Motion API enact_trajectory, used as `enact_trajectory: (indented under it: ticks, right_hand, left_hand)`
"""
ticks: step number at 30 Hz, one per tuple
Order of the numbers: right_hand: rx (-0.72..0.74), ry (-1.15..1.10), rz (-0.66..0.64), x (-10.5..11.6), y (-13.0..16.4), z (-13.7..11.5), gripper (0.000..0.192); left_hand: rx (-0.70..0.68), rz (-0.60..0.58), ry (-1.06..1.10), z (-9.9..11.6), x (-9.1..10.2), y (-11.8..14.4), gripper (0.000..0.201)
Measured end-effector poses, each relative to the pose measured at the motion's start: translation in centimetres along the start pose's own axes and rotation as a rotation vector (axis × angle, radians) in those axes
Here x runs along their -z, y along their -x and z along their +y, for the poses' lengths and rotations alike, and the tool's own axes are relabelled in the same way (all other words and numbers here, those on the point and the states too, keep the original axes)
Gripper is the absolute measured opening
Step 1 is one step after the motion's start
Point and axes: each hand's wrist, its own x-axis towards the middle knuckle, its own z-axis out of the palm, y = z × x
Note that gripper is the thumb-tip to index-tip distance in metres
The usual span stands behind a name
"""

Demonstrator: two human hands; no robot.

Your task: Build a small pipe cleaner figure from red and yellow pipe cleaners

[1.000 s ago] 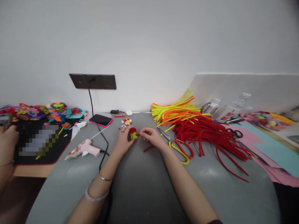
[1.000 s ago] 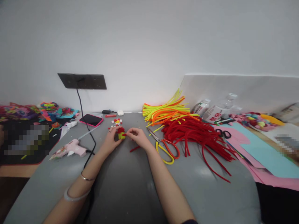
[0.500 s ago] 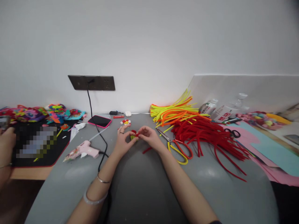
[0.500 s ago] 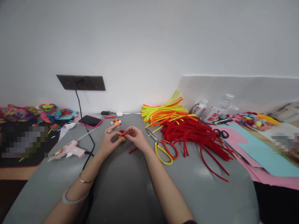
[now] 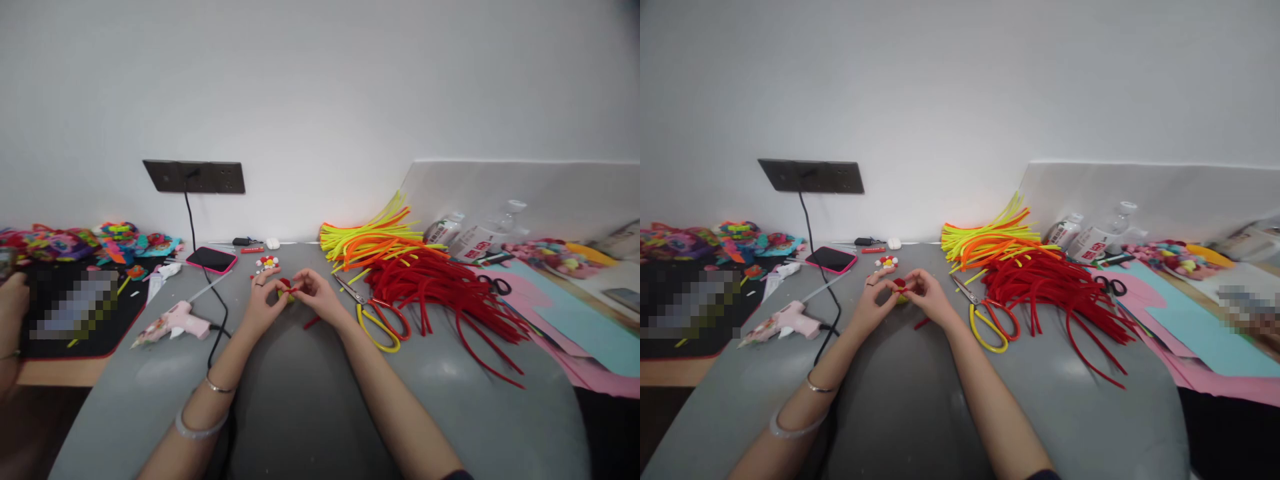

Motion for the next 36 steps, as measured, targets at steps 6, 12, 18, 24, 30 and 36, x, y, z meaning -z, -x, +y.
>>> enact_trajectory:
  ticks: [6,12,18,24,30,36]
  right_hand:
    - [-0.039,-0.033,-0.051,0.1,0.1,0.2,0.041]
    - [-0.106,-0.041,-0.085,0.4,0.1,0.0,0.041]
    - [-0.152,0.030,-0.076,0.3,0.1,-0.5,0.030]
    - [-0.192,0.050,-0.067,0.3,0.3,-0.9,0.035]
    - [-0.190,0.009,-0.067,0.1,0.3,-1.3,0.033]
    - [-0.197,0.021,-0.119,0.0,0.4,-1.2,0.032]
  left_hand:
    - [-0.031,-0.010,-0.006,0.0,0.0,0.0,0.004]
    - [-0.112,0.011,-0.057,0.1,0.2,-0.1,0.007]
    - [-0.019,0.010,-0.014,0.3,0.3,-0.1,0.007]
    - [0.030,0.023,0.033,0.3,0.2,0.0,0.007]
    - [0.028,0.009,0.067,0.2,0.2,0.1,0.011]
    - [0.047,-0.009,0.089,0.2,0.2,0.1,0.012]
